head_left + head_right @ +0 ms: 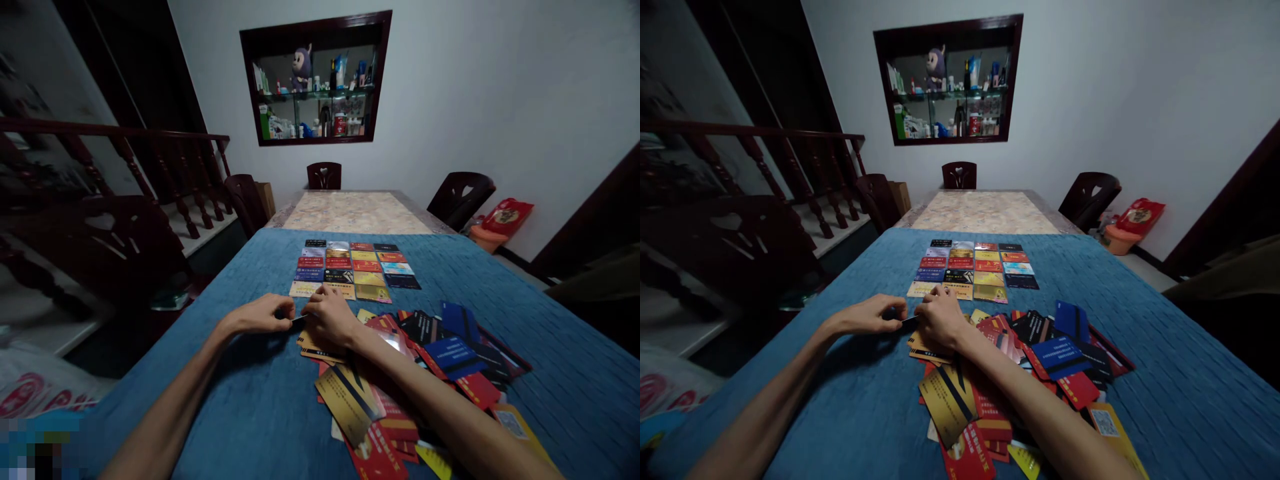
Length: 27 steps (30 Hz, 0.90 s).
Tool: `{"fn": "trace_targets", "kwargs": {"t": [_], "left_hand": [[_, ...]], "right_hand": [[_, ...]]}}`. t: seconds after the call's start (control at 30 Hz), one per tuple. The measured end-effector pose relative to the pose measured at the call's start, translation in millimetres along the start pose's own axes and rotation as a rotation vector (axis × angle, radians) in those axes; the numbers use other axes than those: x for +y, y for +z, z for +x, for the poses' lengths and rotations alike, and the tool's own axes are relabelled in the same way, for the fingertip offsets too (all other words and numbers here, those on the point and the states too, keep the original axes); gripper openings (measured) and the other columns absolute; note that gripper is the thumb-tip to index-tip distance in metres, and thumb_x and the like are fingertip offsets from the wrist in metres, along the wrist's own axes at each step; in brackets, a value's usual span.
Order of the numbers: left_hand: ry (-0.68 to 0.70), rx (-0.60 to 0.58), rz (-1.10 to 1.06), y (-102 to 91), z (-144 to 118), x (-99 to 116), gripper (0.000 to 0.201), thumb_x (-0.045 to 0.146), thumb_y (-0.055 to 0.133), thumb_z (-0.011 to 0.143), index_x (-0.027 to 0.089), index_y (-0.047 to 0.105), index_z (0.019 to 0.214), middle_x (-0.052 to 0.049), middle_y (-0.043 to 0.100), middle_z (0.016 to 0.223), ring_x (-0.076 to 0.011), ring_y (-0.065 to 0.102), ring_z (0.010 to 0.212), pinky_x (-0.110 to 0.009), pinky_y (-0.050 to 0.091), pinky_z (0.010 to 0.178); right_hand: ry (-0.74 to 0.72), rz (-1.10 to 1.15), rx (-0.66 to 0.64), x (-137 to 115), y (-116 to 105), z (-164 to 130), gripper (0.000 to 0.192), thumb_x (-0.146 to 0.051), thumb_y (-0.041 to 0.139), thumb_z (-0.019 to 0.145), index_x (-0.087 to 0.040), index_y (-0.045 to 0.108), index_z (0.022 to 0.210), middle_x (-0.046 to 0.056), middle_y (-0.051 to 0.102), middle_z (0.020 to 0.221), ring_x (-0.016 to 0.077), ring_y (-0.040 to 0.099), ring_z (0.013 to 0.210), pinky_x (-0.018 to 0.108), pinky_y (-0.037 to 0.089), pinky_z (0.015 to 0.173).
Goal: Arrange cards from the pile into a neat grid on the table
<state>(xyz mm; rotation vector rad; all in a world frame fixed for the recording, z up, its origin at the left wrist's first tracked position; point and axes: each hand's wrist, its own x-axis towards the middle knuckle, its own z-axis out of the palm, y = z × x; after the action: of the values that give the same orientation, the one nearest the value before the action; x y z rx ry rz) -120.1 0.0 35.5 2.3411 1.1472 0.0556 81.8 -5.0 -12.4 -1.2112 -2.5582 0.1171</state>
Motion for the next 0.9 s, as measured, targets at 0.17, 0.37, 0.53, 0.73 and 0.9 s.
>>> {"fn": "trace_targets", "kwargs": {"t": [0.17,0.37,0.53,0.73,0.9], "left_hand": [[0.016,0.11,-0.066,-2.0,1.1,-5.8,0.024,0.034,0.052,0.08,0.015,0.067,0.083,-0.002,0.067,0.078,-0.0152,0.057,0.073,-0.023,0.042,0.066],[0.04,0.23,-0.019,-1.0,4.3,-7.9,0.028,0.032,0.048,0.083,0.014,0.07,0.083,-0.003,0.069,0.082,-0.0165,0.06,0.078,-0.024,0.042,0.071],[0.066,0.264,0.047,1.0,8.8,-14.4,0.03,0.031,0.046,0.084,0.013,0.07,0.081,-0.003,0.069,0.081,-0.0166,0.06,0.076,-0.024,0.041,0.069],[0.042,0.308,0.079,6.3,13.4,-23.1,0.03,0.026,0.045,0.083,0.012,0.072,0.085,-0.005,0.071,0.083,-0.0171,0.062,0.075,-0.024,0.042,0.069],[0.013,0.364,0.037,6.9,14.9,-26.0,0.029,0.027,0.049,0.083,0.013,0.074,0.088,-0.005,0.073,0.086,-0.0178,0.063,0.077,-0.025,0.045,0.072]], "right_hand": [[0.061,0.036,0.013,3.8,3.6,1.0,0.019,-0.021,0.056,0.089,-0.023,0.071,0.101,0.006,0.07,0.099,0.0235,0.049,0.103,0.036,0.031,0.083],[0.119,0.047,0.072,8.4,11.3,1.9,0.033,-0.017,0.055,0.089,-0.025,0.062,0.12,0.007,0.068,0.102,0.0232,0.053,0.102,0.033,0.033,0.082],[0.126,0.032,0.08,8.1,14.3,3.0,0.036,-0.015,0.052,0.089,-0.025,0.057,0.123,0.007,0.069,0.107,0.0241,0.055,0.103,0.034,0.033,0.084],[0.117,0.023,0.063,7.6,13.8,2.6,0.045,-0.015,0.051,0.088,-0.023,0.05,0.132,0.009,0.067,0.118,0.0261,0.054,0.107,0.036,0.033,0.087],[0.089,-0.039,0.059,4.9,12.5,1.5,0.051,-0.02,0.055,0.086,-0.022,0.046,0.136,0.01,0.063,0.124,0.0274,0.052,0.109,0.037,0.034,0.087]]}}
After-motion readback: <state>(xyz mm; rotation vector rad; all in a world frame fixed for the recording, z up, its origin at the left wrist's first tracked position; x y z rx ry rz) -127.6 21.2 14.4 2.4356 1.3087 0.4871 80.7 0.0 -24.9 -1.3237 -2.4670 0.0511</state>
